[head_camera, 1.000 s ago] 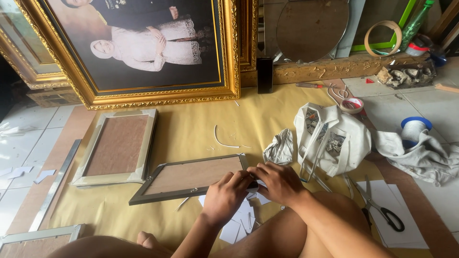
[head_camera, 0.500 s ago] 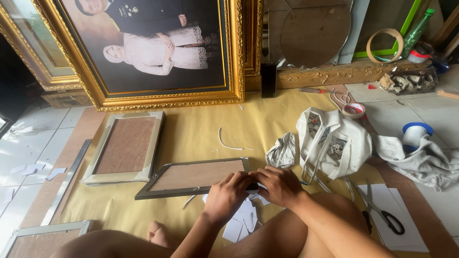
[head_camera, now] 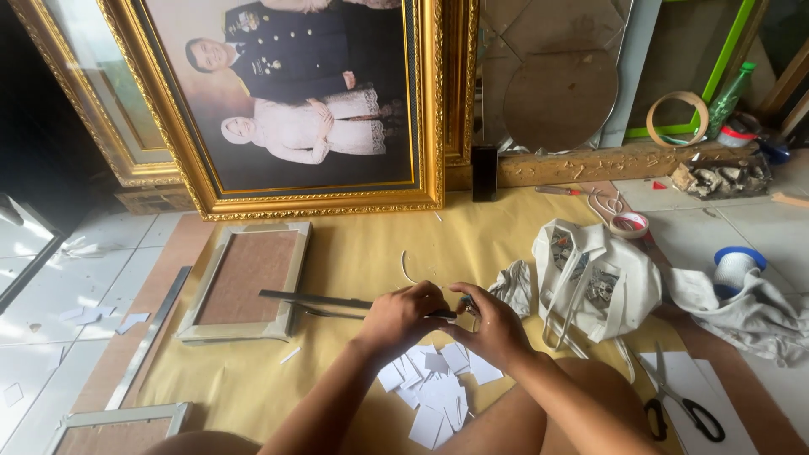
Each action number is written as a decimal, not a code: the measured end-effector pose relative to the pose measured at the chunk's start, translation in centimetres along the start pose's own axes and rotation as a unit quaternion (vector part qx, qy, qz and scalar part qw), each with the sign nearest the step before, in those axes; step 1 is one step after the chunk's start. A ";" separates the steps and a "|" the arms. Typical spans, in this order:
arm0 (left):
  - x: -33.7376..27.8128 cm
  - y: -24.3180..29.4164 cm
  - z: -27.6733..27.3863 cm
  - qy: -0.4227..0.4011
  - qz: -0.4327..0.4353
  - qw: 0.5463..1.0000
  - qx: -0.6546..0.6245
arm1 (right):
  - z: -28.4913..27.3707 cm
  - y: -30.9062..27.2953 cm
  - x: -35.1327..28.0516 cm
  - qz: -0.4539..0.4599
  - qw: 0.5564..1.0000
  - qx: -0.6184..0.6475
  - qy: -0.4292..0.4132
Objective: The person sits on the floor and assembles a picture frame by attaching small white paper pieces to the corners of the frame's back using a stapler. They then wipe the frame with a cloth and handle a plastic sheet.
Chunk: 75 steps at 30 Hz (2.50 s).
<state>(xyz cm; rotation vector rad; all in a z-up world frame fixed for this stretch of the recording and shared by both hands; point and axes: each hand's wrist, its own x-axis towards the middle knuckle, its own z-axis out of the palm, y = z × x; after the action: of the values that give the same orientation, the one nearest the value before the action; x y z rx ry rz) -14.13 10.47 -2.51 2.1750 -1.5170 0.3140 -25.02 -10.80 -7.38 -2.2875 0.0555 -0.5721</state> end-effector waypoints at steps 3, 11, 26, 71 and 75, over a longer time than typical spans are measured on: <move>2.2 0.4 -2.5 -0.039 -0.035 0.997 -0.054 | -0.2 -0.1 1.3 0.020 0.997 0.071 0.012; 5.9 -2.4 -1.8 -0.069 -0.107 0.985 -0.115 | -1.9 1.3 4.4 0.022 0.992 0.123 0.014; 10.7 -7.2 -0.4 -0.038 -0.179 0.959 -0.216 | -5.2 1.9 11.8 0.030 0.987 0.144 -0.056; 14.9 -10.8 -0.6 -0.252 -0.259 0.904 -0.228 | -2.6 1.8 10.7 0.195 0.959 0.198 -0.053; 15.2 -11.8 0.4 -0.275 -0.272 0.892 -0.235 | -1.6 1.2 10.7 0.268 0.913 0.308 -0.011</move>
<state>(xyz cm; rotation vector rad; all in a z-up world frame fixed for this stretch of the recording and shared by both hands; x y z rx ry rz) 2.29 1.10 0.98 2.2414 -0.9899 -0.8317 -15.89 -14.94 -3.13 -1.5616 0.4195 -0.2220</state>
